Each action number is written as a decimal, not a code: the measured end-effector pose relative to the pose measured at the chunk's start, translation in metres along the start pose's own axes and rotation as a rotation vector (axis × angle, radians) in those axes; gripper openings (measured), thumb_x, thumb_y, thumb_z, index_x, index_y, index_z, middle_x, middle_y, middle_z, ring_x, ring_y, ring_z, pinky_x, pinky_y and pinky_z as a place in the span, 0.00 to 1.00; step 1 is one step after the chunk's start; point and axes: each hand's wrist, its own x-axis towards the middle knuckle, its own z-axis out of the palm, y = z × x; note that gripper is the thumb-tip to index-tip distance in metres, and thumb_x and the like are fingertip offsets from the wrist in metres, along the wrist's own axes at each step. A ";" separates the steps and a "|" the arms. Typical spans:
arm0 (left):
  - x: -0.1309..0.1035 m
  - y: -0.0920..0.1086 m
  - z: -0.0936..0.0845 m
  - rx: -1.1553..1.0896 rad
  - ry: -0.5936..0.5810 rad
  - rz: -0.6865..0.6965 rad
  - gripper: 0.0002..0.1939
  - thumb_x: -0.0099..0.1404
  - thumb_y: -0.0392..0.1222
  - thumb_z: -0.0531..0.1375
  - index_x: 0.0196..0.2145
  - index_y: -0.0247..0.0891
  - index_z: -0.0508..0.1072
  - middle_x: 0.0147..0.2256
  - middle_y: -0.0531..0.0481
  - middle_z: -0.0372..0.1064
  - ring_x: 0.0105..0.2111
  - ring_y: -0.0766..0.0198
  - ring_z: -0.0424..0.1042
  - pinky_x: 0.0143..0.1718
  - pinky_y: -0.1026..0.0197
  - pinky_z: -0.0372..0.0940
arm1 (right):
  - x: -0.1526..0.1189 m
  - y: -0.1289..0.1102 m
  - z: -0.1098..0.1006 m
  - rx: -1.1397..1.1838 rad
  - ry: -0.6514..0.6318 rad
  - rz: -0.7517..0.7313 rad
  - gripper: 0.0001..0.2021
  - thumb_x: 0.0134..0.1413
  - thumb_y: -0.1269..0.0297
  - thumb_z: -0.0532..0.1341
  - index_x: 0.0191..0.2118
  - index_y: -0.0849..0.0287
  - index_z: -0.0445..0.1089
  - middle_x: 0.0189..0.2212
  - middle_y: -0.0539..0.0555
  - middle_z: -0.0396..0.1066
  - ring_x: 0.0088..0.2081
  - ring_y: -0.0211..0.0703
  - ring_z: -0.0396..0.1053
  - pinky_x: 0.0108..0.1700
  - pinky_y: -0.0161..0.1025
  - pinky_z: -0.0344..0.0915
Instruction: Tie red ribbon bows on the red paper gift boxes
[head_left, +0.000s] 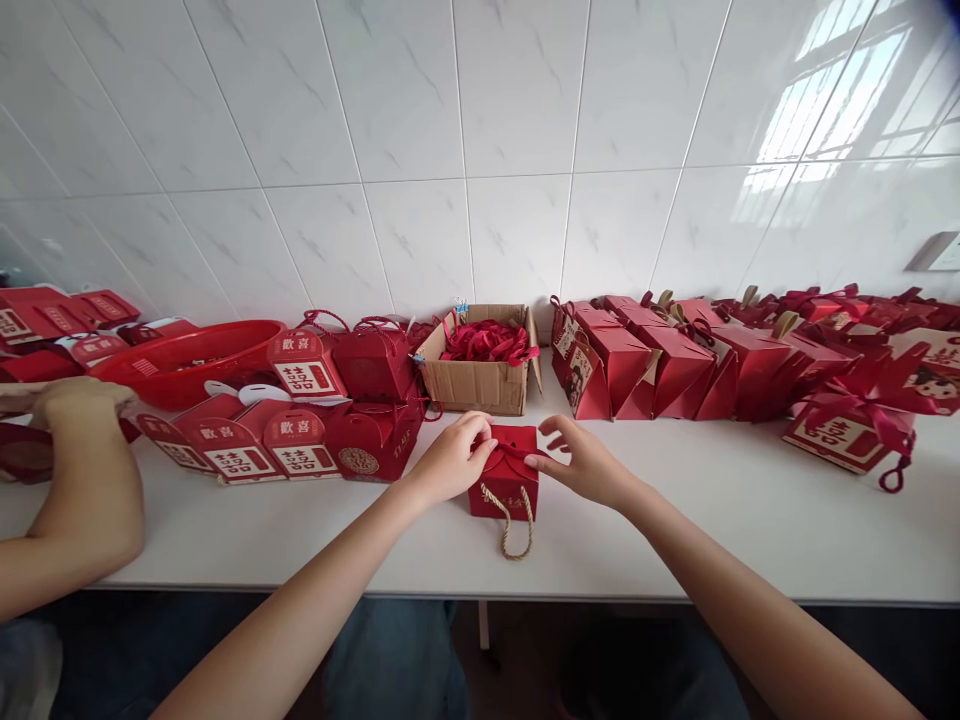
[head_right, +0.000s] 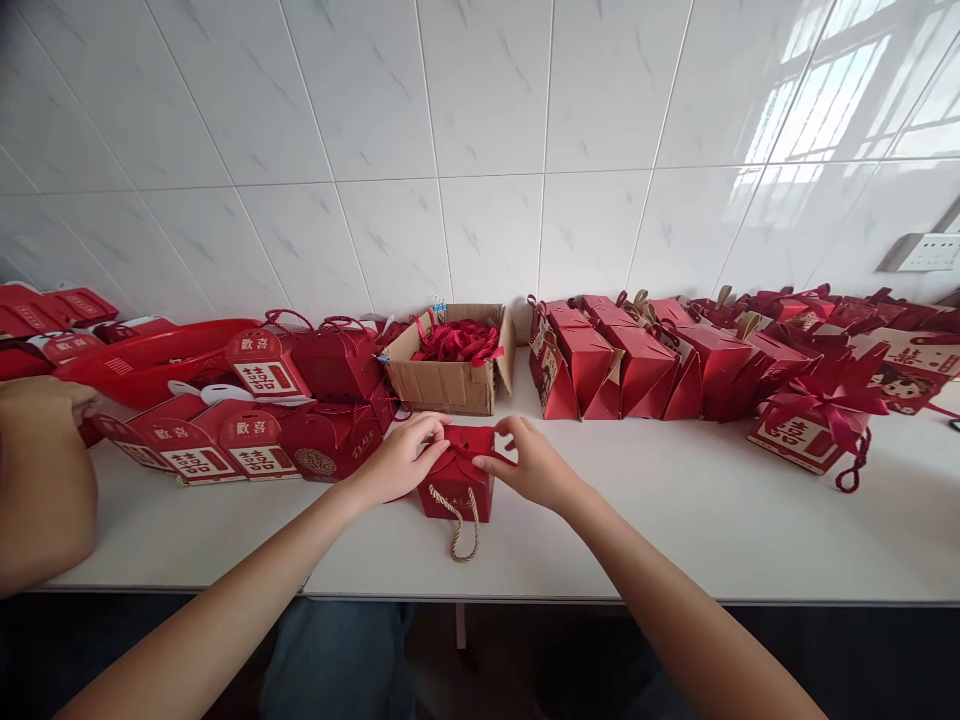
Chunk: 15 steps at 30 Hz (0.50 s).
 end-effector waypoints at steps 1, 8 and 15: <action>-0.001 0.000 0.001 -0.001 0.004 0.011 0.09 0.65 0.38 0.49 0.26 0.40 0.58 0.43 0.44 0.68 0.46 0.57 0.69 0.44 0.55 0.63 | -0.002 0.002 -0.001 0.028 -0.024 0.033 0.20 0.49 0.44 0.62 0.37 0.57 0.63 0.38 0.55 0.67 0.37 0.45 0.67 0.39 0.44 0.65; -0.002 -0.001 0.004 0.011 0.033 0.042 0.08 0.66 0.38 0.48 0.28 0.41 0.58 0.45 0.41 0.67 0.50 0.54 0.68 0.44 0.54 0.63 | -0.004 -0.011 -0.007 0.250 -0.278 0.114 0.24 0.52 0.39 0.55 0.23 0.58 0.59 0.17 0.44 0.52 0.18 0.32 0.48 0.21 0.33 0.48; -0.003 -0.003 0.009 0.029 0.052 0.030 0.08 0.65 0.37 0.49 0.27 0.41 0.56 0.45 0.40 0.66 0.50 0.53 0.68 0.45 0.53 0.64 | -0.005 -0.009 -0.009 0.441 -0.289 0.105 0.21 0.50 0.46 0.61 0.23 0.60 0.64 0.22 0.48 0.60 0.23 0.33 0.54 0.26 0.34 0.52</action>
